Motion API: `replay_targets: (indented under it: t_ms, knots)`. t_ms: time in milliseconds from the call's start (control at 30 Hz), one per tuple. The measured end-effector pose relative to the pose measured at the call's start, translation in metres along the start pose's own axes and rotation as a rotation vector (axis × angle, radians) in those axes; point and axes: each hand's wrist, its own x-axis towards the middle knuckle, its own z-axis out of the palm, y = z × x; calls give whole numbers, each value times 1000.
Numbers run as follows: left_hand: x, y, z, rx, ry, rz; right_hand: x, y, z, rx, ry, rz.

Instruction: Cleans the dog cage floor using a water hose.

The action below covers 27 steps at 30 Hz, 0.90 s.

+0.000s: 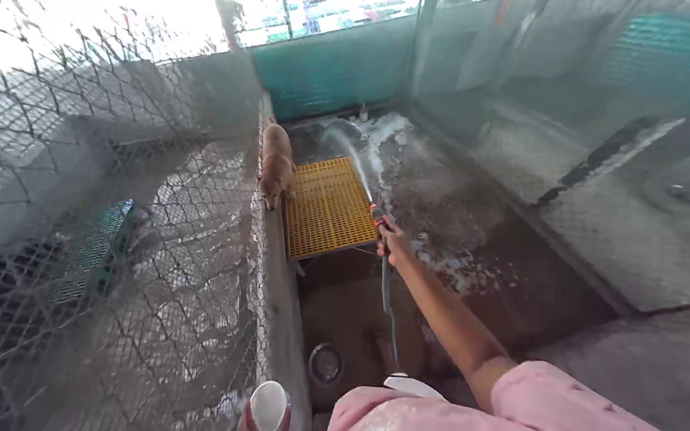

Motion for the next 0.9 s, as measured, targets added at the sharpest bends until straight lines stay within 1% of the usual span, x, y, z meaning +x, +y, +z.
replay_targets:
  t_ms: [167,367,500,633,900]
  knots:
    - [-9,-29,-9,-57,-48,50,-53,25,-17,31,59,15]
    - [0,-18,-25,-71,-110,14,-105,48,-58,38,100,131]
    - [9,-31,-25,-52,-95,68,-119,55,-85,63,153,156]
    - [11,-29,-24,-67,-63,80,-132,56,-100,68,163,123]
    - [9,-26,-19,-43,-149,92,-148,53,-118,99,154,64]
